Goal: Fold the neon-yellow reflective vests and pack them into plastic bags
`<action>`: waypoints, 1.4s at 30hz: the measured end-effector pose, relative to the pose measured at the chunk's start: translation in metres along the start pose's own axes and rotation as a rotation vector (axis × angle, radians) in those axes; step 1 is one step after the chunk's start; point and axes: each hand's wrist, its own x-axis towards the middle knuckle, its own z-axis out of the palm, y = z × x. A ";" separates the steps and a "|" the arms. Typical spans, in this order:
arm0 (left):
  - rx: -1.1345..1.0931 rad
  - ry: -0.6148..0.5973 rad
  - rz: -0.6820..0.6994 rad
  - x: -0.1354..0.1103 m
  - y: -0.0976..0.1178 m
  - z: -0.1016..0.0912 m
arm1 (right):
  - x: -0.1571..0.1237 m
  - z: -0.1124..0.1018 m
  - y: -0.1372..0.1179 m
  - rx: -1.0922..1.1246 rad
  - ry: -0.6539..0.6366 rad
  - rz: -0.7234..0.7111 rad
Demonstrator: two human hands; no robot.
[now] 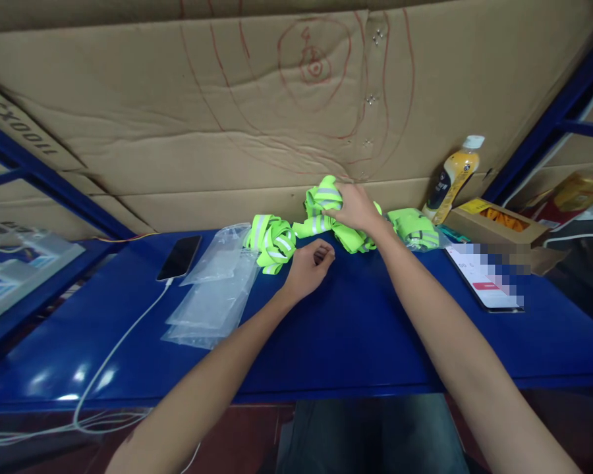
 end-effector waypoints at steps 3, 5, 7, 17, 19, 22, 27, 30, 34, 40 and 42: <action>0.013 -0.007 -0.019 0.000 0.002 -0.001 | 0.004 -0.011 0.006 0.260 0.119 0.093; 0.013 -0.003 -0.027 0.000 0.004 -0.003 | 0.005 -0.020 0.011 0.484 0.173 0.120; 0.003 0.016 -0.023 0.001 0.005 -0.004 | 0.004 -0.032 0.016 0.693 0.206 0.100; 0.244 0.138 -0.215 0.036 0.027 -0.025 | -0.025 -0.104 0.000 1.140 0.231 -0.008; 0.508 0.101 -0.112 0.040 0.031 -0.035 | -0.027 -0.109 -0.002 1.159 0.246 -0.010; 0.814 -0.004 0.066 0.044 0.031 -0.047 | -0.028 -0.113 -0.001 1.154 0.257 0.015; 1.018 -0.339 0.227 0.054 0.018 -0.050 | -0.031 -0.119 0.004 1.165 0.223 0.005; 1.053 -0.464 0.204 0.062 0.015 -0.047 | -0.032 -0.122 0.006 1.123 0.249 0.032; 1.113 -0.466 0.221 0.067 0.019 -0.046 | -0.035 -0.128 0.007 1.008 0.250 0.070; 1.151 -0.357 0.398 0.074 0.039 -0.059 | -0.038 -0.136 0.014 0.710 0.276 0.141; 1.121 -0.223 0.490 0.078 0.051 -0.066 | -0.037 -0.135 0.022 0.558 0.265 0.219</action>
